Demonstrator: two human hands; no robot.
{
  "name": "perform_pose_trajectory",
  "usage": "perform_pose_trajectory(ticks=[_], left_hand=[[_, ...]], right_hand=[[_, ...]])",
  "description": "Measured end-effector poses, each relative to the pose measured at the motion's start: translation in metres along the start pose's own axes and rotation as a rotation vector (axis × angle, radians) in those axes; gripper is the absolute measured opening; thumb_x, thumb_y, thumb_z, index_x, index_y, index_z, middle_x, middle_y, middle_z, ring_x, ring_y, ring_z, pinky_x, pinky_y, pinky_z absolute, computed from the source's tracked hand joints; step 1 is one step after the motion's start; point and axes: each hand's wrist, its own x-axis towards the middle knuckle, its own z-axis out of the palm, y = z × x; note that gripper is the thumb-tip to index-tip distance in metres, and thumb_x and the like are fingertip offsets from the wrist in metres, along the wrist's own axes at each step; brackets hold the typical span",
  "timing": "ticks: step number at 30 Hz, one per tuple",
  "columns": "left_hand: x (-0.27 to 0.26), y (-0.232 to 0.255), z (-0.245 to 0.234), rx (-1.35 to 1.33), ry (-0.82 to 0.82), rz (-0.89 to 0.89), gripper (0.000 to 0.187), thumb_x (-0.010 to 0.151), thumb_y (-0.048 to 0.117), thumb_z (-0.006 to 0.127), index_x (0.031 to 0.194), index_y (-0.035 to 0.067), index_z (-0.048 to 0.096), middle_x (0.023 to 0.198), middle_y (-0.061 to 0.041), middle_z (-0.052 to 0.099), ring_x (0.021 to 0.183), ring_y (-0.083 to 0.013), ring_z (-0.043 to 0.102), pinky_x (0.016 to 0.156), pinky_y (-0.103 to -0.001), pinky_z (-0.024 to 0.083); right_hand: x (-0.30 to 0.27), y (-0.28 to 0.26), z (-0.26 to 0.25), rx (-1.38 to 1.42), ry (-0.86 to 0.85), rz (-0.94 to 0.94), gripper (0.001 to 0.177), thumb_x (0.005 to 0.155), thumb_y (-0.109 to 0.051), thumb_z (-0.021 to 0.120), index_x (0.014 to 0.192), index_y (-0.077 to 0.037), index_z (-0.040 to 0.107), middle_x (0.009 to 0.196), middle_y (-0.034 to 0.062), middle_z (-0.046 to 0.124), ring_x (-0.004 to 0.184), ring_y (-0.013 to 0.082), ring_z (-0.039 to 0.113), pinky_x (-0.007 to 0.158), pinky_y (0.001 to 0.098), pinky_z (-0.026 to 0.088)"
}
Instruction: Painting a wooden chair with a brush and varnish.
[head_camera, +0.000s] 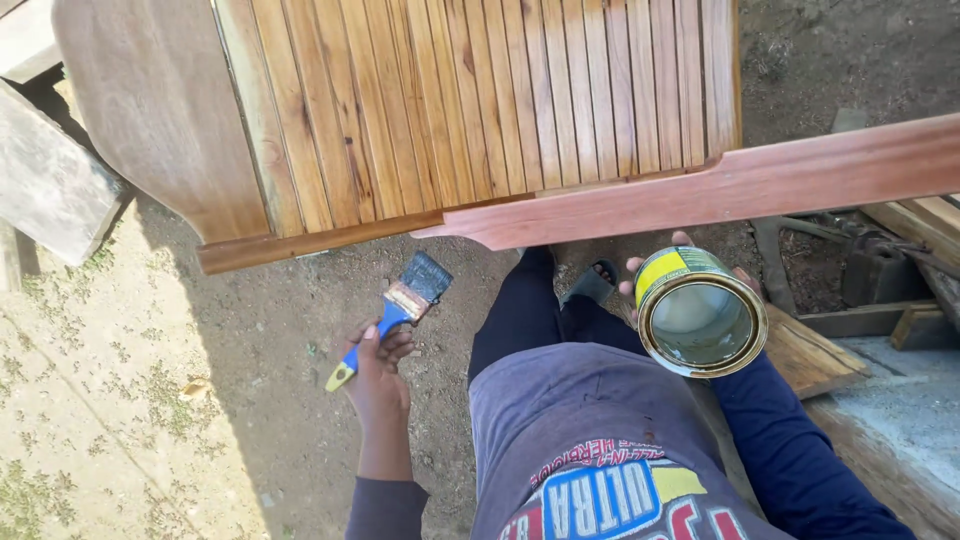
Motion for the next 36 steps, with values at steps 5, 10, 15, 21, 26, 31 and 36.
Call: perform_pose_trajectory(ticks=[5,10,15,21,26,31,36], left_hand=[[0.000,-0.032,-0.002,0.143,0.045,-0.100,0.020,0.101,0.011,0.059,0.116,-0.002,0.057,0.091,-0.018,0.071,0.074,-0.0223,0.073,0.067,-0.034,0.061],[0.002,-0.048,0.017,0.320,0.085,-0.303,0.025,0.098,0.014,0.061,0.118,-0.001,0.061,0.089,-0.014,0.072,0.072,-0.0192,0.072,0.065,-0.031,0.061],[0.022,-0.068,0.039,0.411,0.022,-0.477,0.025,0.097,0.016,0.062,0.116,-0.001,0.065,0.089,-0.012,0.073,0.072,-0.0171,0.072,0.064,-0.030,0.060],[0.031,-0.077,0.074,0.499,-0.071,-0.554,0.025,0.098,0.016,0.062,0.116,-0.001,0.066,0.090,-0.010,0.074,0.073,-0.0141,0.072,0.065,-0.028,0.060],[0.022,-0.080,0.107,0.521,-0.051,-0.539,0.025,0.098,0.016,0.062,0.117,0.000,0.066,0.090,-0.009,0.074,0.072,-0.0122,0.070,0.064,-0.027,0.059],[-0.024,-0.083,0.129,0.417,0.051,-0.497,0.025,0.098,0.015,0.062,0.118,0.001,0.063,0.087,-0.010,0.074,0.068,-0.0129,0.068,0.062,-0.027,0.056],[-0.055,-0.083,0.169,0.398,0.071,-0.405,0.025,0.100,0.016,0.061,0.120,0.002,0.063,0.089,-0.009,0.074,0.070,-0.0114,0.068,0.063,-0.026,0.056]], right_hand=[[0.024,0.003,0.035,-0.065,0.168,-0.009,0.077,0.096,-0.050,0.071,0.162,-0.020,0.045,0.160,0.0364,0.034,0.144,0.0592,0.036,0.108,0.0703,0.045],[0.060,-0.011,0.034,-0.135,0.256,-0.043,0.079,0.094,-0.049,0.074,0.161,-0.018,0.047,0.158,0.0381,0.035,0.142,0.0603,0.037,0.104,0.0711,0.047],[0.085,-0.026,0.027,-0.073,0.327,-0.093,0.074,0.092,-0.044,0.078,0.155,-0.016,0.052,0.152,0.0386,0.036,0.143,0.0600,0.037,0.107,0.0702,0.049],[0.101,-0.050,0.002,-0.027,0.353,-0.104,0.071,0.092,-0.045,0.083,0.150,-0.015,0.055,0.150,0.0401,0.035,0.146,0.0648,0.035,0.103,0.0724,0.051],[0.123,-0.076,0.019,-0.055,0.364,-0.027,0.071,0.094,-0.047,0.080,0.149,-0.015,0.049,0.153,0.0417,0.036,0.144,0.0662,0.037,0.099,0.0726,0.051],[0.131,-0.106,0.038,-0.167,0.376,0.087,0.082,0.095,-0.050,0.072,0.165,-0.017,0.045,0.154,0.0434,0.038,0.138,0.0645,0.040,0.094,0.0702,0.054],[0.131,-0.152,0.042,-0.180,0.232,0.192,0.078,0.092,-0.046,0.075,0.157,-0.014,0.045,0.150,0.0449,0.038,0.139,0.0674,0.040,0.093,0.0732,0.054]])
